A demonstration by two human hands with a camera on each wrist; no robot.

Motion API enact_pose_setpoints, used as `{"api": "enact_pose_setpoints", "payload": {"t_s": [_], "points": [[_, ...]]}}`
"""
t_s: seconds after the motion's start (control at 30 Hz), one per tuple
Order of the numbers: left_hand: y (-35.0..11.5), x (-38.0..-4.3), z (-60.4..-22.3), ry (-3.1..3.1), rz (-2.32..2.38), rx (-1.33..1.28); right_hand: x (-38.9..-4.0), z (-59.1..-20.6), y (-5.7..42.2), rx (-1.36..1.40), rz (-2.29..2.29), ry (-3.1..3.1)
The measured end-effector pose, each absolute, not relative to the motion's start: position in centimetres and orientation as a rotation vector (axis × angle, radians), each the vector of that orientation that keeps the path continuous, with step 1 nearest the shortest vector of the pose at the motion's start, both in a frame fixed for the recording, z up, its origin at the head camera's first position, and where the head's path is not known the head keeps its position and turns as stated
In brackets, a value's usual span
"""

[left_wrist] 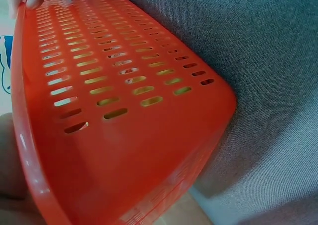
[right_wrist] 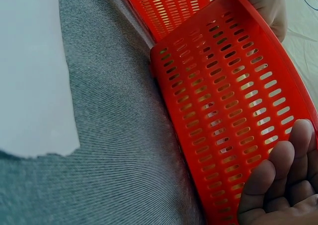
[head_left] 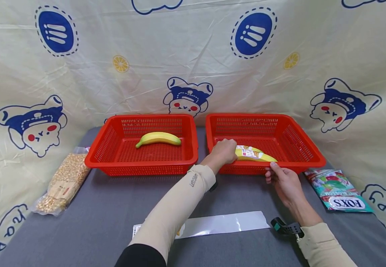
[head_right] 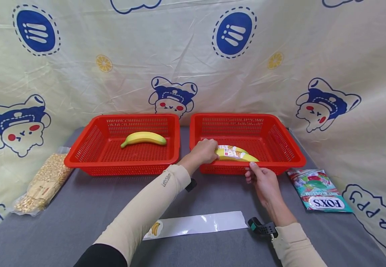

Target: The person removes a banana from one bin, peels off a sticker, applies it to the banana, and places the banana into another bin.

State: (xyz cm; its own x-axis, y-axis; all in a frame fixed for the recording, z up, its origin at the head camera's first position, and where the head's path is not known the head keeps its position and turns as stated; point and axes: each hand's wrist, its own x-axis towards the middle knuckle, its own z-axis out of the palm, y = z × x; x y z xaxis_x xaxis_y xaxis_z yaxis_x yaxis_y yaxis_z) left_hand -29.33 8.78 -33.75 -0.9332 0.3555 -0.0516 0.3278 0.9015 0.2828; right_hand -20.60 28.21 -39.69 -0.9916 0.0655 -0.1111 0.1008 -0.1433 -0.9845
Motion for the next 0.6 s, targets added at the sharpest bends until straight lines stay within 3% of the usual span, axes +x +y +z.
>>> {"api": "enact_pose_setpoints", "payload": {"t_s": [0.3, 0.6], "points": [[8.7, -29.4, -33.7, 2.971, 0.412, 0.542, -20.7, -39.7, 28.2, 0.174, -2.356, 2.03], [7.3, -28.8, -33.6, 2.974, 0.831, 0.574, -20.8, -39.7, 28.2, 0.192, -2.359, 2.035]]}}
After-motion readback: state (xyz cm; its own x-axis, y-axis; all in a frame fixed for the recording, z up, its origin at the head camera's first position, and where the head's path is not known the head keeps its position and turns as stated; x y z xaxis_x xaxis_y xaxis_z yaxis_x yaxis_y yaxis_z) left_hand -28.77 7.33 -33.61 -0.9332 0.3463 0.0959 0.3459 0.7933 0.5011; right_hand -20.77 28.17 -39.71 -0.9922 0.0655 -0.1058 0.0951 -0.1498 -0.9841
